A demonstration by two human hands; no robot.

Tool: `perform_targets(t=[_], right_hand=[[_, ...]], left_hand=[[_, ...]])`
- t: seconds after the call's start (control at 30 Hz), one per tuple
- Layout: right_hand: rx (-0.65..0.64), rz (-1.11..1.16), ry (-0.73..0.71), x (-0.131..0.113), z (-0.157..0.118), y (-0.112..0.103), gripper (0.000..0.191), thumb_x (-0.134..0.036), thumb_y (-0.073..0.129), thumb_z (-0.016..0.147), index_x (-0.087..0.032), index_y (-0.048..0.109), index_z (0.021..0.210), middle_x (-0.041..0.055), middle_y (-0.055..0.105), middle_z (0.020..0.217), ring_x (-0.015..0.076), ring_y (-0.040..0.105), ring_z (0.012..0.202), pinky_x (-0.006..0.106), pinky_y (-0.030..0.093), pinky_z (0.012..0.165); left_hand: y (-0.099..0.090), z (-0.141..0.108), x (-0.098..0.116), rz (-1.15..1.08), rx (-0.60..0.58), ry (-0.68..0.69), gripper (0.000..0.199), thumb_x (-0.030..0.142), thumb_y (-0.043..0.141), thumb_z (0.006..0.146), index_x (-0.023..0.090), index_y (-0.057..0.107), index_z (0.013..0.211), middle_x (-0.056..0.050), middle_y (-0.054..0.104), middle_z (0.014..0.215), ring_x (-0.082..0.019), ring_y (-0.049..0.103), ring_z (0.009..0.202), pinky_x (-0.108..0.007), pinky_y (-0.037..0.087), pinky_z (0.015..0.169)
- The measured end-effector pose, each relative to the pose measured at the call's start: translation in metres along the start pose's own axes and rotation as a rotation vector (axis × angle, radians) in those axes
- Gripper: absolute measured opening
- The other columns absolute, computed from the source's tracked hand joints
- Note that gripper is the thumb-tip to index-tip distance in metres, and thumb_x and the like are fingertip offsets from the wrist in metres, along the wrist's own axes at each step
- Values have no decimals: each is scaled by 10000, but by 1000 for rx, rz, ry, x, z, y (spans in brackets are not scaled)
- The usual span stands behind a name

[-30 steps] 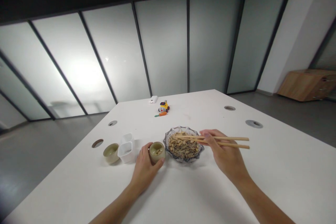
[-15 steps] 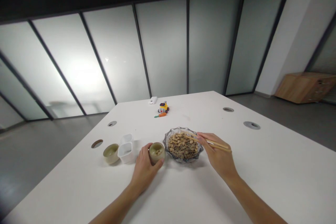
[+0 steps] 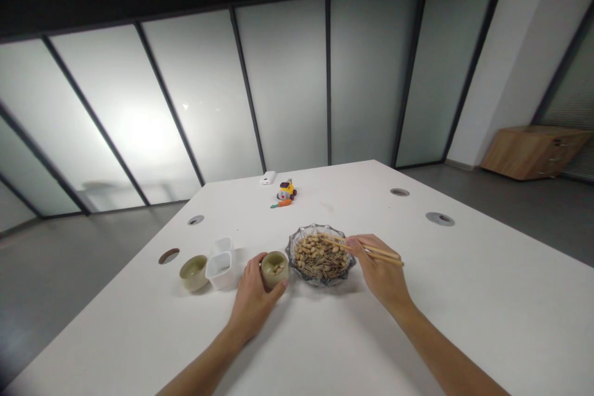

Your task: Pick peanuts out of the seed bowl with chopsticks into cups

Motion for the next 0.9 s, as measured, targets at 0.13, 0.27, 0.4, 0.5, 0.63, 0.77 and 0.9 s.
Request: perform_targets(t=[0.13, 0.27, 0.4, 0.5, 0.63, 0.77, 0.9], right_hand=[[28, 252, 178, 17, 2, 0, 519, -728, 704, 882, -217, 795, 859, 100, 822, 922, 294, 815, 846, 439, 701, 795], [80, 588, 322, 25, 4, 2, 441, -656, 840, 807, -218, 798, 837, 83, 821, 886, 286, 825, 830, 458, 720, 843], [63, 755, 284, 16, 8, 2, 354, -584, 852, 840, -238, 797, 791, 56, 811, 886, 260, 816, 841, 483, 719, 867], [16, 807, 266, 5, 8, 1, 309, -572, 842, 857, -268, 819, 807, 44, 815, 888, 250, 812, 841, 476, 720, 845], [-31, 878, 262, -14, 3, -1, 272, -566, 858, 842, -294, 846, 835, 34, 818, 900, 241, 813, 855, 433, 718, 835], [-70, 919, 242, -33, -1, -4, 232, -546, 852, 857, -314, 851, 855, 31, 818, 898, 240, 816, 854, 405, 721, 801], [-83, 932, 251, -40, -1, -6, 238, -552, 863, 843, -314, 853, 844, 25, 813, 878, 231, 816, 823, 363, 722, 755]], left_hand=[[0, 0, 0, 1, 2, 1, 615, 388, 678, 828, 188, 504, 1383, -149, 621, 1384, -319, 570, 1313, -464, 427, 1142], [0, 0, 0, 1, -1, -7, 624, 377, 696, 817, 201, 506, 1385, -146, 631, 1379, -321, 574, 1315, -460, 428, 1146], [1, 0, 0, 2, -3, -5, 627, 376, 689, 821, 205, 502, 1395, -140, 620, 1400, -316, 568, 1329, -446, 419, 1155], [0, -1, -1, 4, -4, -6, 624, 380, 687, 824, 205, 505, 1395, -137, 615, 1407, -315, 569, 1325, -437, 420, 1150], [-1, -1, 0, 1, -6, -11, 633, 384, 694, 823, 196, 501, 1395, -138, 621, 1385, -318, 573, 1312, -436, 420, 1144], [-1, -2, 0, 10, -2, -13, 619, 376, 685, 825, 202, 501, 1390, -135, 618, 1380, -320, 573, 1302, -444, 418, 1140], [-1, -1, -1, 11, 5, 11, 614, 384, 674, 832, 199, 497, 1390, -135, 619, 1367, -315, 575, 1299, -441, 420, 1134]])
Point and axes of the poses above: each hand's wrist, its own z-axis towards the middle knuckle, its own y-axis out of the palm, x = y × z, the point moved 6 cm from there along z, towards the middle knuckle
